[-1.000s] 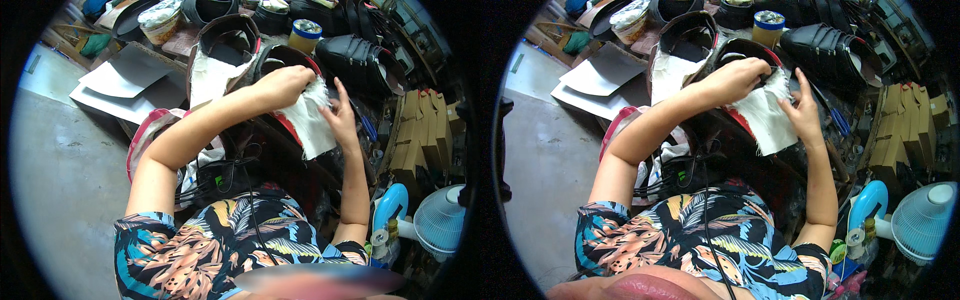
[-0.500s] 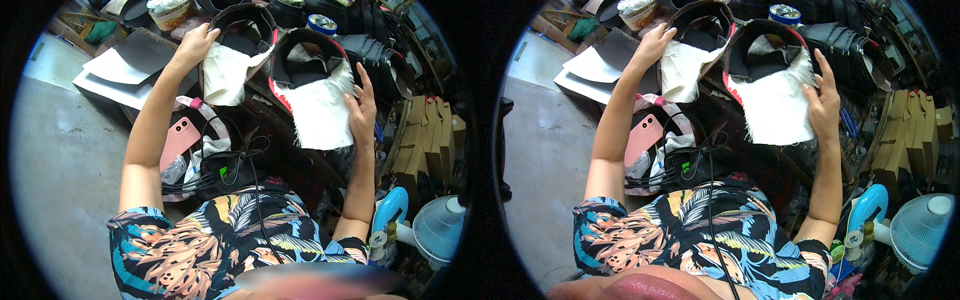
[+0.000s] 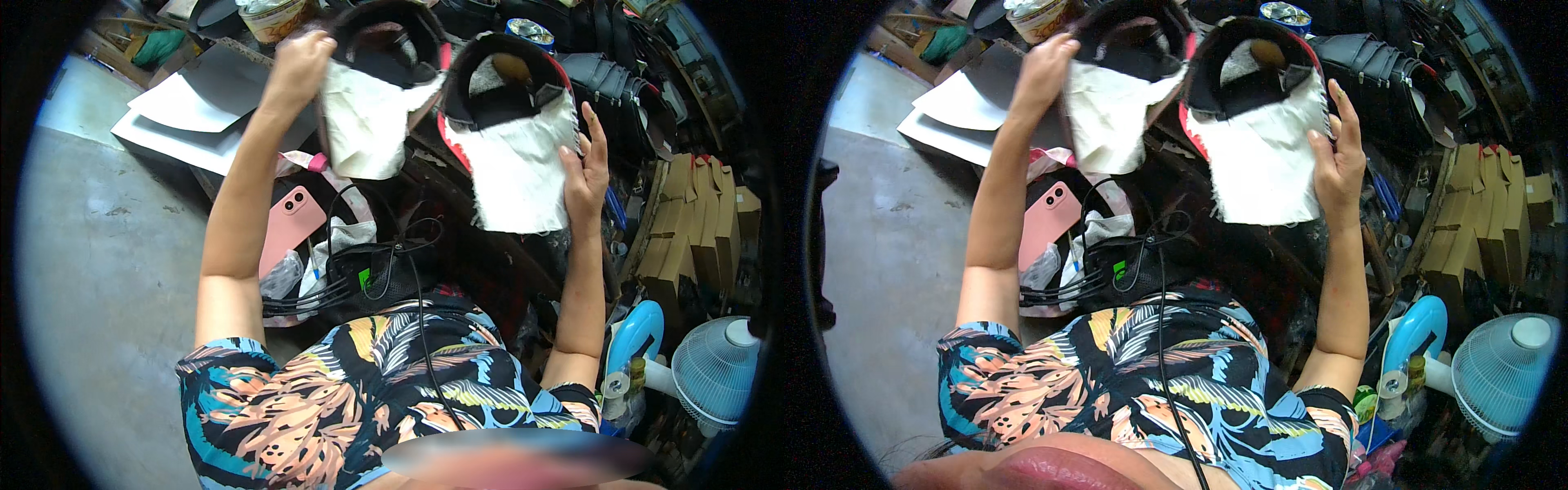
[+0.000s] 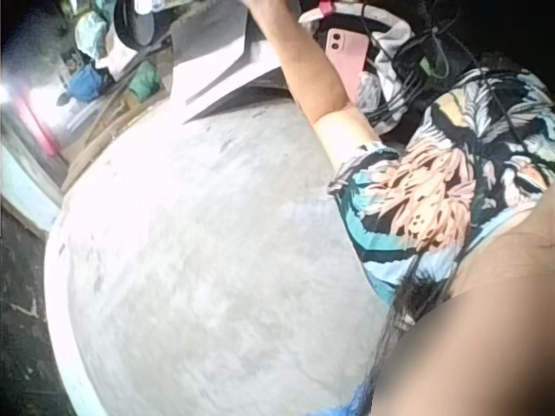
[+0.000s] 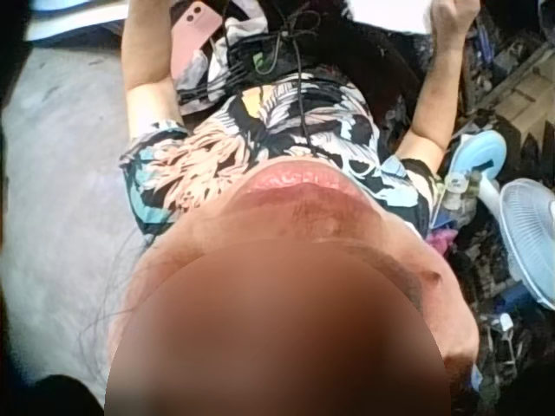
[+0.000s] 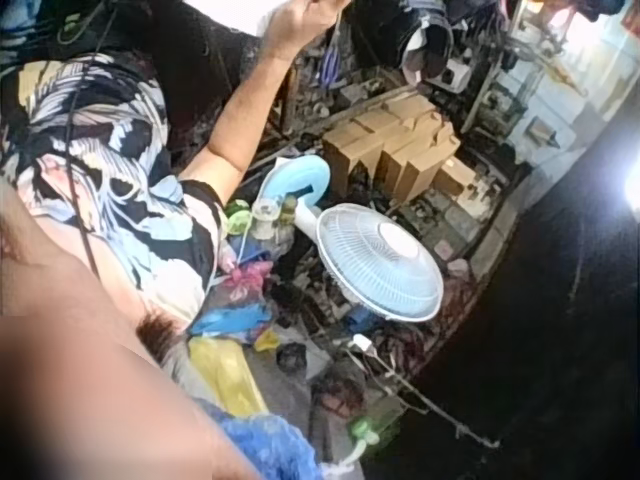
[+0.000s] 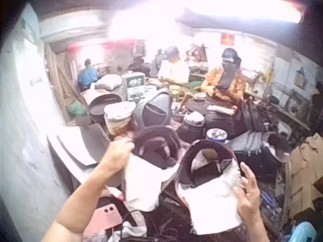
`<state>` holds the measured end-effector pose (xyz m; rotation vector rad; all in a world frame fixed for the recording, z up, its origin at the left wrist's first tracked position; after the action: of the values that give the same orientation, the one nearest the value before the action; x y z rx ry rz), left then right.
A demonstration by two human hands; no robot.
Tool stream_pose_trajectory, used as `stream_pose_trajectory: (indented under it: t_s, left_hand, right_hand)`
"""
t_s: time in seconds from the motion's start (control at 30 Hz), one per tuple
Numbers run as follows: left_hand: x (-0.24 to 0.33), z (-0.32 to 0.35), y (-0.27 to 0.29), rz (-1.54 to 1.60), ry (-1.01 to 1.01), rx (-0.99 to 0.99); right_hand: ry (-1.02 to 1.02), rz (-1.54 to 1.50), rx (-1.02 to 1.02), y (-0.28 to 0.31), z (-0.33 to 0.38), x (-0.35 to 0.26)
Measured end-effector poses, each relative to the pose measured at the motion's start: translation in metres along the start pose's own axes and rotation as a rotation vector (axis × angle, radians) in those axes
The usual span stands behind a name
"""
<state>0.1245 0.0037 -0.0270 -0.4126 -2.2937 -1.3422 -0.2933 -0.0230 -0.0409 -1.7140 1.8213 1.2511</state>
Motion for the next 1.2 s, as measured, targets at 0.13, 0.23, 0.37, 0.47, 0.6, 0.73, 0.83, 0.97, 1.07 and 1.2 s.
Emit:
stream_pose_trajectory:
  t_s: [0.13, 0.23, 0.37, 0.47, 0.6, 0.73, 0.83, 0.97, 1.07, 1.2]
  left_hand:
    - [0.016, 0.008, 0.078, -0.114, -0.041, 0.241]
    - [0.036, 0.027, 0.124, -0.296, -0.015, 0.496]
    - [0.061, 0.039, 0.145, -0.248, -0.163, 0.752]
    - [0.07, 0.035, 0.131, 0.028, -0.178, 0.804]
    - [0.094, 0.013, 0.067, -0.02, -0.477, 0.485]
    - [0.128, 0.025, -0.039, 0.59, 0.08, -0.118]
    - [0.146, 0.036, -0.095, 0.846, -0.008, -0.13]
    - [0.145, 0.055, -0.134, 1.067, 0.09, -0.36]
    - [0.146, 0.06, -0.137, 0.819, 0.106, -0.243]
    - [0.163, 0.05, -0.118, 0.356, -0.425, 0.546]
  right_hand:
    - [0.195, 0.051, 0.06, -0.028, -0.022, 0.01]
    - [0.155, 0.099, 0.021, -0.074, -0.048, 0.021]
    - [0.138, 0.242, -0.147, -0.126, -0.068, 0.036]
    - [-0.138, 0.299, -0.232, -0.111, -0.063, 0.044]
    - [-0.092, -0.394, -0.013, -0.045, -0.05, 0.033]
    - [-0.257, -0.453, 0.198, 0.021, -0.002, -0.007]
    - [-0.375, -0.072, 0.196, 0.043, 0.026, -0.039]
    - [-0.574, -0.258, 0.067, 0.038, 0.042, -0.048]
    - [-0.361, 0.123, 0.019, 0.021, 0.032, -0.026]
    - [-0.079, 0.106, 0.004, 0.015, 0.003, -0.006]
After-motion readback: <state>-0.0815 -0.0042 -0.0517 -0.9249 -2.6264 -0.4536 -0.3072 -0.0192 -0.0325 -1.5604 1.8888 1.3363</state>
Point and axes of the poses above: each hand's wrist, its own z-axis away from the middle knuckle, its own y-axis out of the back of the hand, x = y × z, the point moved 1 cm from there along -z, towards the middle knuckle, and after that the axes turned 4 degrees about -z, right-handed, at the moved point
